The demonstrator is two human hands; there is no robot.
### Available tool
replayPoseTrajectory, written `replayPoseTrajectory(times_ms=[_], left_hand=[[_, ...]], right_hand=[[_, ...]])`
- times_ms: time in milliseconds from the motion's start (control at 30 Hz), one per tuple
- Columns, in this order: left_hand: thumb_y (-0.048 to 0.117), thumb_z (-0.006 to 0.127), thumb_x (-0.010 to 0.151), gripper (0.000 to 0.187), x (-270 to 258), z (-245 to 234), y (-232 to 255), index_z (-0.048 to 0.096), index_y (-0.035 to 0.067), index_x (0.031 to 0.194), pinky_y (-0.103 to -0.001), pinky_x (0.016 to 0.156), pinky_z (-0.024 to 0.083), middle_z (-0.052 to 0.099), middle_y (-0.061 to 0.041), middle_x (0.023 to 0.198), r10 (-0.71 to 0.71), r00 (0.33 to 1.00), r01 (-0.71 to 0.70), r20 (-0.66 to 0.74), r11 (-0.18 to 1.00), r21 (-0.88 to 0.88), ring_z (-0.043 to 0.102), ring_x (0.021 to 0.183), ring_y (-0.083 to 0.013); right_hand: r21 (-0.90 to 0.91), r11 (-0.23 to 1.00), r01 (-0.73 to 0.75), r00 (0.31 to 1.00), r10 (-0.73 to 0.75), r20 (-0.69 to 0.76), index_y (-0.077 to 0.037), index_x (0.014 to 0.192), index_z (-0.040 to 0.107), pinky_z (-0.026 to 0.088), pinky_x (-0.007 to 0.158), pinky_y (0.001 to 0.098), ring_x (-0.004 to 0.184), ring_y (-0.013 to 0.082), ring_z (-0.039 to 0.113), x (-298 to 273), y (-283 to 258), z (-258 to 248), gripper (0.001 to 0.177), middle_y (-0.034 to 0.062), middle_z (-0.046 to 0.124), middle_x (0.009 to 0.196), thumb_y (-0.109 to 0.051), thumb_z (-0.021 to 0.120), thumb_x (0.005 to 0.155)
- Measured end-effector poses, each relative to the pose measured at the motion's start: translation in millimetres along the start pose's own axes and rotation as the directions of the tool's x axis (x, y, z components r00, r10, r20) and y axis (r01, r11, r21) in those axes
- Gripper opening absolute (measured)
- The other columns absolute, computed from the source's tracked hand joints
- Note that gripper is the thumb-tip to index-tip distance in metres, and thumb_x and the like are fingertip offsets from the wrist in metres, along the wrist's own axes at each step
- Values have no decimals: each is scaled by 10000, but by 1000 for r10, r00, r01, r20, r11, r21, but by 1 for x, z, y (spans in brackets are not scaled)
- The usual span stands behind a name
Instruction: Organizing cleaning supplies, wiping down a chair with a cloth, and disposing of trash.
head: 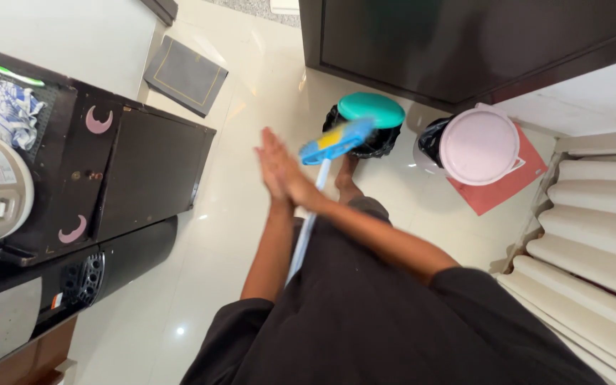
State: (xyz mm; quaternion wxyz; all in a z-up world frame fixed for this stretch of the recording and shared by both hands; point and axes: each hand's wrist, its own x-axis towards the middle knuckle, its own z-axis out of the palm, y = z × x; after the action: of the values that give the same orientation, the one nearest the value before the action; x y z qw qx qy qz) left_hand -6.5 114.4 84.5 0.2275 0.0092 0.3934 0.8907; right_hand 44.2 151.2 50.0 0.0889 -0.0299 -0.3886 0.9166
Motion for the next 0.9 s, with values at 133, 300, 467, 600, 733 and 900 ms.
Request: replayPoseTrajectory(times_ms=[133,300,467,600,733,900], left_hand=[[503,177,1117,698,-3,-3,-6,125,62,1657,-412,1306,1,81,-96,1761,45,995,-41,-87,998,48,6,1628,-240],[520,228,1138,718,-16,34,-1,145,51,1675,-434,1320,42,107,-136,1765,94,994,-99,48,989,115,83,1635,-284],[549,187,1088,729,21,-23,0,116,105,1662,-425,1289,55,81,-98,1750,20,994,-17,-111,999,34,72,1609,-256],[539,208,1104,723,17,-8,11,120,84,1660,-438,1325,44,68,-84,1758,52,993,-47,-108,998,44,35,1623,-232],[535,223,1085,735,4,12,31,115,85,1657,-473,1318,70,74,-78,1750,35,996,-32,-87,999,33,45,1620,-245],[580,192,1055,768,14,-8,36,121,98,1648,-449,1288,49,101,-86,1740,-36,984,22,-172,996,-83,38,1614,-268]], right_hand=[[-820,558,130,962,129,240,25,1659,51,-53,1280,416,1622,293,-40,-4,-84,44,802,153,1,1746,-524,210,1096],[-839,545,-2,995,84,52,-43,1663,115,-42,1305,464,1626,305,-60,64,-72,9,756,156,-4,1760,-548,115,1102],[-847,530,37,975,165,145,-2,1660,74,-4,1299,455,1625,294,-20,14,-50,11,809,157,33,1749,-569,217,1102],[-800,595,80,957,177,228,0,1661,126,-31,1308,419,1635,278,-47,6,-72,39,814,160,52,1759,-567,230,1086],[-821,567,-64,961,256,102,17,1637,98,26,1290,393,1617,266,7,34,-83,43,750,173,39,1744,-484,259,1102],[-901,433,-26,941,315,124,-5,1586,349,229,1243,434,1541,360,298,21,-106,43,549,257,326,1653,-245,430,1099]])
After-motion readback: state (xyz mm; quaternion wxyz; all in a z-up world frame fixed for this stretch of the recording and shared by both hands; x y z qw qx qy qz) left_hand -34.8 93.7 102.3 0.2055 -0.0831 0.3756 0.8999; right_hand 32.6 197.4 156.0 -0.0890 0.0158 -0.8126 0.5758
